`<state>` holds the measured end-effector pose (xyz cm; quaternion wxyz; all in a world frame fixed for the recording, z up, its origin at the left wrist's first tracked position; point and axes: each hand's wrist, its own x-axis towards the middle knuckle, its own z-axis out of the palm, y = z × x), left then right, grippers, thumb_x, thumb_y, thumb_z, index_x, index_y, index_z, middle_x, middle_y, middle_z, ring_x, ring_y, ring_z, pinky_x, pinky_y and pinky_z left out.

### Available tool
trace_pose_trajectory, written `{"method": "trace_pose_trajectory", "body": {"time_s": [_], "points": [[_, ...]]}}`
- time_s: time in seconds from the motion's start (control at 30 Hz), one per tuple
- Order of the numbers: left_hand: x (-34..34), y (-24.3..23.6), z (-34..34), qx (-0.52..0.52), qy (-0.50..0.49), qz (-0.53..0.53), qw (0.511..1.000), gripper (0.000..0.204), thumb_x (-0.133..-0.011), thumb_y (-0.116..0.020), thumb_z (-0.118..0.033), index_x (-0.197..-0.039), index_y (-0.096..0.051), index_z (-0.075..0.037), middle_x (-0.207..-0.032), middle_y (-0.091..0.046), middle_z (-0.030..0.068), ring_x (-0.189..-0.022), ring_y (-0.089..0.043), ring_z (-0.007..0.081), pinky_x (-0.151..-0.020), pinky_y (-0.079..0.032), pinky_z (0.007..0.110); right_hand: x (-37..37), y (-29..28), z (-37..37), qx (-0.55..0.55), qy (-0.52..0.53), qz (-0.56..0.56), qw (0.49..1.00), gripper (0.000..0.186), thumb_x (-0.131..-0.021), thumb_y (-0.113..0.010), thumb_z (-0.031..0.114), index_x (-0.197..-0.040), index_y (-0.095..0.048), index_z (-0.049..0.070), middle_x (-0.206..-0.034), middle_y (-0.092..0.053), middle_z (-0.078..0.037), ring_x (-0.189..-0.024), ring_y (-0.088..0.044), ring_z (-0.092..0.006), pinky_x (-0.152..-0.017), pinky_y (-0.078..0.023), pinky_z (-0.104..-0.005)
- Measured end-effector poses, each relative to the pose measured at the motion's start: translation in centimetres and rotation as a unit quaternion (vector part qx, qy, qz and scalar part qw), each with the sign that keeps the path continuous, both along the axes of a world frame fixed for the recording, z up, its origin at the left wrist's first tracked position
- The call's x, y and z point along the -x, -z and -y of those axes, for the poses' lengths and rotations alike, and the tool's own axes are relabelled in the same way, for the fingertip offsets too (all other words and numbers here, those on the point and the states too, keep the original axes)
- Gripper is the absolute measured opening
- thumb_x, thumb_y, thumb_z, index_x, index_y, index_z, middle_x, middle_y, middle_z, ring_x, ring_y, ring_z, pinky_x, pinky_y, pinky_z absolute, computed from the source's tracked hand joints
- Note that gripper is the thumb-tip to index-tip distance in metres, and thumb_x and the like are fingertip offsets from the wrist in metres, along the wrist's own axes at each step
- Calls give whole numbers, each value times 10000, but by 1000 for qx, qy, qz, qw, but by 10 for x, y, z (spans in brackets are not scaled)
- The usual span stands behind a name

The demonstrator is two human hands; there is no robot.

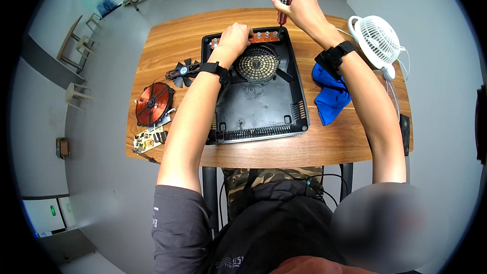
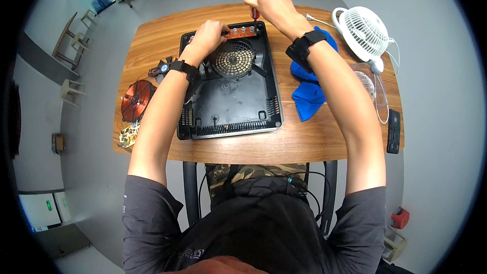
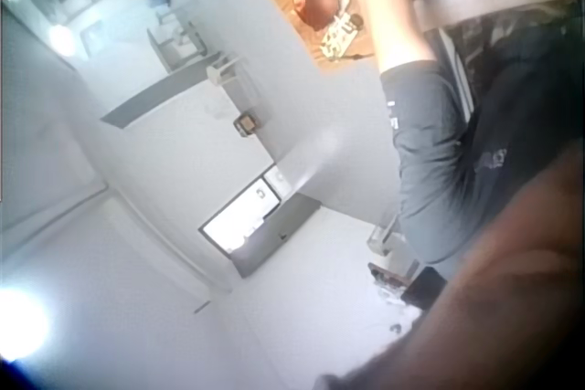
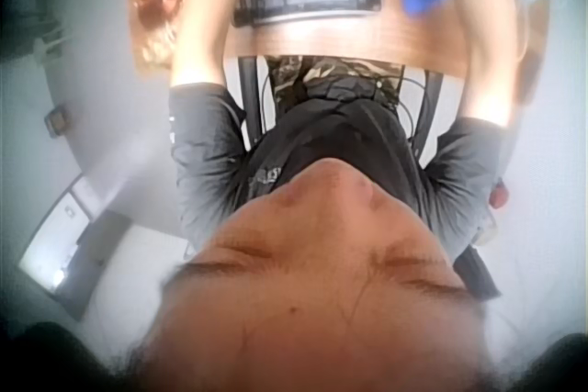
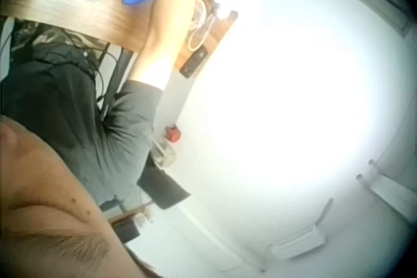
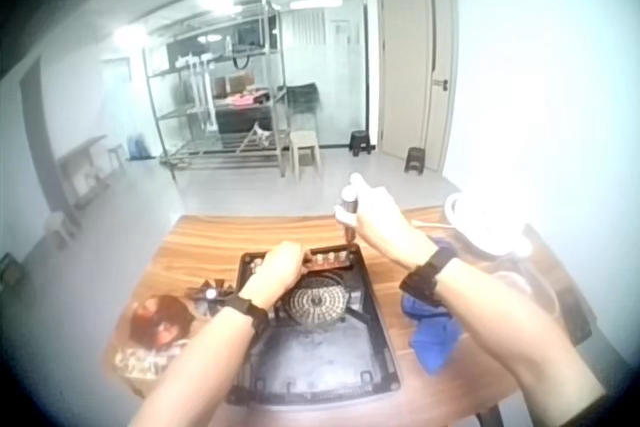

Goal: The person disassembles a small appliance, removes a circuit board, wipes the interior with a blue cloth, and then reassembles the unit by reinstalling the board and securing it with a screwdriver.

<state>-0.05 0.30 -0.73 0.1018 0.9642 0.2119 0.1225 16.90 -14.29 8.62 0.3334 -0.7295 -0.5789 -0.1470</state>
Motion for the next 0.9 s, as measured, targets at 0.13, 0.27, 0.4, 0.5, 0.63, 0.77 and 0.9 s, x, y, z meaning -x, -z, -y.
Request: {"method": "trace_pose_trajectory", "body": {"time_s": [0.13,0.27,0.4,0.5,0.63,0.77,0.9], "points": [[1,0,0,7,4,6,1000,310,-769,-775,-58,-1077,-747,-51,-1051,-724,197,-1030,-675,377,-920,-532,443,2,3,-6,-8,4,-8,1000,423,-904,-713,411,-992,-520,45,-756,-675,-249,-771,-677,-471,-663,-567,-509],[2,-3,3,21,-3,-2,1000,310,-774,-774,-61,-1083,-748,-57,-1064,-726,187,-1035,-677,374,-918,-533,440,15,2,-8,-4,30,-3,1000,416,-908,-698,407,-985,-530,35,-782,-682,-259,-802,-678,-485,-683,-575,-532],[2,-2,4,32,-9,1,999,303,-779,-766,-47,-1081,-748,-53,-1057,-728,188,-1033,-682,366,-913,-538,433,18,1,-9,7,38,-6,999,409,-911,-692,410,-997,-541,40,-785,-692,-247,-817,-683,-477,-701,-575,-530],[1,-4,7,15,-5,5,1000,298,-780,-760,-33,-1078,-747,-45,-1050,-728,191,-1031,-684,361,-910,-542,427,13,1,-6,12,58,14,998,449,-911,-687,452,-978,-541,33,-749,-685,-220,-780,-679,-454,-660,-560,-513],[1,-2,4,13,-8,-2,1000,302,-775,-759,-23,-1076,-744,-33,-1046,-728,194,-1023,-689,364,-898,-548,425,10,-9,1,44,71,68,994,516,-910,-653,540,-993,-576,36,-745,-691,-202,-776,-695,-419,-635,-554,-499],[-1,0,1,15,-18,-14,1000,310,-770,-761,-19,-1079,-743,-34,-1041,-728,193,-1020,-693,363,-889,-553,424,15,-27,3,91,96,86,988,534,-958,-562,556,-932,-651,31,-742,-697,-201,-738,-703,-396,-649,-567,-480],[-3,1,4,7,-13,-11,1000,299,-766,-764,-21,-1065,-747,-36,-1036,-728,192,-1013,-693,361,-886,-555,423,15,-31,6,114,92,131,981,494,-971,-544,504,-916,-667,29,-755,-703,-204,-725,-703,-389,-648,-568,-468]]}}
